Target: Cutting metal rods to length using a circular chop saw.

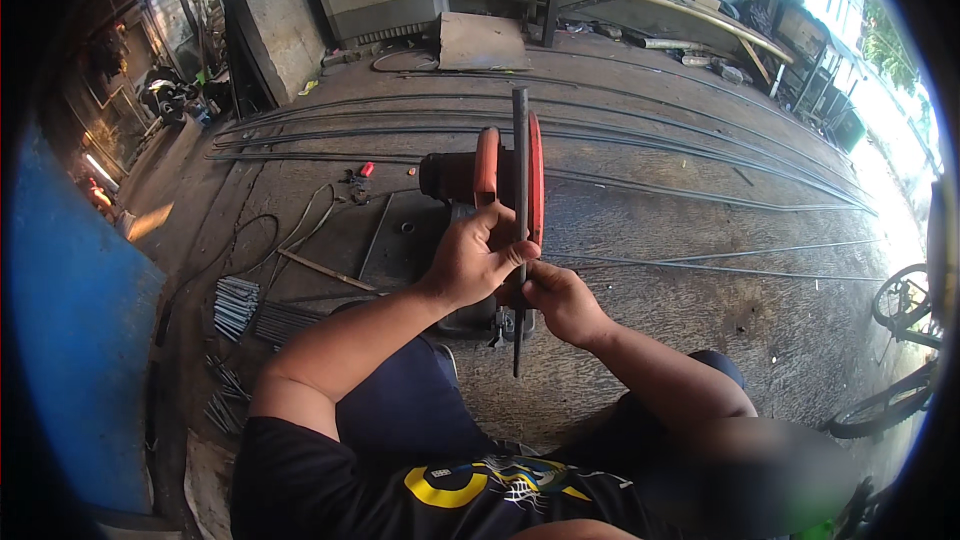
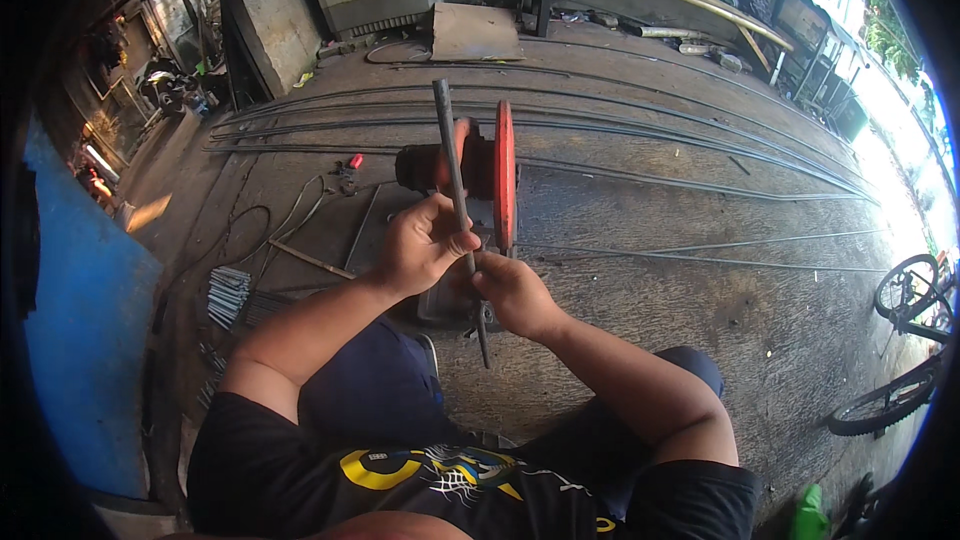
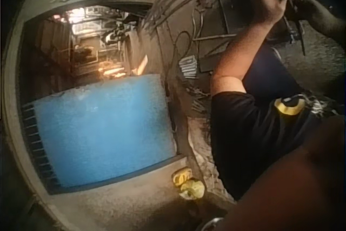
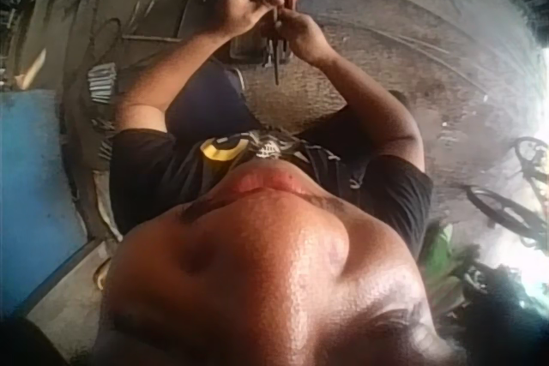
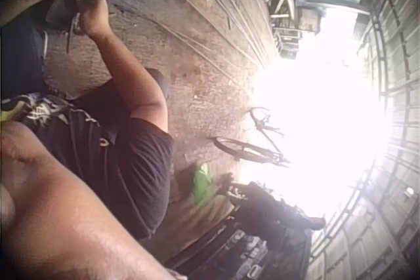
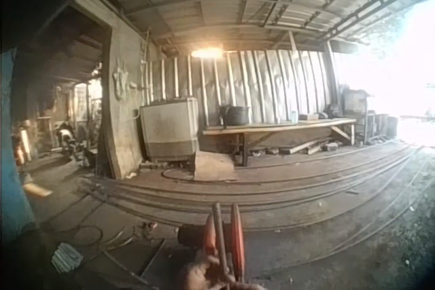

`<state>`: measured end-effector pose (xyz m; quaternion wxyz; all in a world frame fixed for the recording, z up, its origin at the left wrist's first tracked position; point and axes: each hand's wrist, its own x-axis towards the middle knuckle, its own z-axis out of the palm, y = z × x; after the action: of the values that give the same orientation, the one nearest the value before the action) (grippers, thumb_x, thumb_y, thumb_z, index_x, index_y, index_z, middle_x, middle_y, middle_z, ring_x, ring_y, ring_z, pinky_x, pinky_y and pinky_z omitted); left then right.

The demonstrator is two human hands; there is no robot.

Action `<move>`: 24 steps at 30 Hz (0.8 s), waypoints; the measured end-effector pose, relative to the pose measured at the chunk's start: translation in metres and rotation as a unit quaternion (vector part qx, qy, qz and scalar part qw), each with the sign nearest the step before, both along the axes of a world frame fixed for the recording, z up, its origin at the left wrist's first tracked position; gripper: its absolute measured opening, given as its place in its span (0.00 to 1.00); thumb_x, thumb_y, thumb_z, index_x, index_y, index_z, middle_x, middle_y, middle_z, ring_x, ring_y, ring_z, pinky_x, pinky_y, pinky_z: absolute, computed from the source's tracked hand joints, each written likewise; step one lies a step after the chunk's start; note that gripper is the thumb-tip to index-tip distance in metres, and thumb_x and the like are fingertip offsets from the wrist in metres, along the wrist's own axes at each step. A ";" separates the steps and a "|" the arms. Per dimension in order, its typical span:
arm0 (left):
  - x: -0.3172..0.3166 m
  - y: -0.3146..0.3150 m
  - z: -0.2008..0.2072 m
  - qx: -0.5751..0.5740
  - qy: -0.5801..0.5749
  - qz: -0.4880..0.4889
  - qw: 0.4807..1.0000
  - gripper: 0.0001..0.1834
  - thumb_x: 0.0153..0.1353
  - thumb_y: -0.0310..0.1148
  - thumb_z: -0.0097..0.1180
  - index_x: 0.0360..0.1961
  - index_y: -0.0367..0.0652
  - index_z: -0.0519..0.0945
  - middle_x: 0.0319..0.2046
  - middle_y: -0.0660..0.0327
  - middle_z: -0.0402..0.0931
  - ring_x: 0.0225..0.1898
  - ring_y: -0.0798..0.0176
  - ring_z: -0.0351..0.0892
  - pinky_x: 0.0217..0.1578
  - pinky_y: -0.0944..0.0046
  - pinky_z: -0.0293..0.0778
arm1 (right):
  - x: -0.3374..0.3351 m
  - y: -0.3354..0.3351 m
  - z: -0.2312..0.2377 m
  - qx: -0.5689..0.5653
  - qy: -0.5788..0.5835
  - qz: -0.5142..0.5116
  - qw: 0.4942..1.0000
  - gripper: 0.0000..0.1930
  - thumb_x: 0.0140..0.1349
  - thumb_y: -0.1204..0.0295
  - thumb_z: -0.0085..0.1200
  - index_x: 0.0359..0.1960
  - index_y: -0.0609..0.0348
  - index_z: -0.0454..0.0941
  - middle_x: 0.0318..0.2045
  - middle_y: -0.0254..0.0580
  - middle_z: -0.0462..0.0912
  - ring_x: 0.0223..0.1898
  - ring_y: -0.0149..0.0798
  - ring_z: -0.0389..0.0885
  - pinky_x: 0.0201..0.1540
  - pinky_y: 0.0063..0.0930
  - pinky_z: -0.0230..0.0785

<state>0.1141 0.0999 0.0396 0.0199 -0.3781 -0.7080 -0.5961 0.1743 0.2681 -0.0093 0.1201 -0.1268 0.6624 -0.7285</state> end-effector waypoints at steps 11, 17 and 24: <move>0.002 0.003 0.000 0.011 -0.025 -0.033 0.999 0.15 0.64 0.40 0.57 0.37 0.38 0.76 0.29 0.63 0.78 0.34 0.70 0.78 0.40 0.68 0.75 | -0.007 0.004 -0.014 0.052 0.054 -0.029 0.997 0.08 0.64 0.77 0.50 0.43 0.65 0.73 0.36 0.39 0.79 0.42 0.30 0.77 0.48 0.28 0.68; -0.001 0.004 0.000 0.011 -0.011 -0.067 0.998 0.08 0.69 0.31 0.48 0.38 0.37 0.76 0.29 0.63 0.78 0.34 0.71 0.78 0.40 0.69 0.75 | -0.009 0.005 -0.014 0.072 0.049 -0.056 0.995 0.12 0.60 0.74 0.56 0.43 0.65 0.72 0.34 0.38 0.78 0.40 0.29 0.76 0.46 0.27 0.68; -0.004 0.005 -0.005 0.041 -0.088 -0.097 0.991 0.08 0.70 0.27 0.44 0.39 0.37 0.76 0.30 0.64 0.76 0.34 0.72 0.76 0.40 0.68 0.74 | -0.011 0.006 -0.009 0.064 0.043 -0.038 0.996 0.17 0.60 0.71 0.59 0.47 0.66 0.70 0.32 0.36 0.77 0.38 0.28 0.74 0.44 0.27 0.69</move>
<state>0.1100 0.1048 0.0348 -0.0850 -0.3901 -0.6422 -0.6544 0.1633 0.2740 -0.0185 0.0714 -0.1244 0.7163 -0.6829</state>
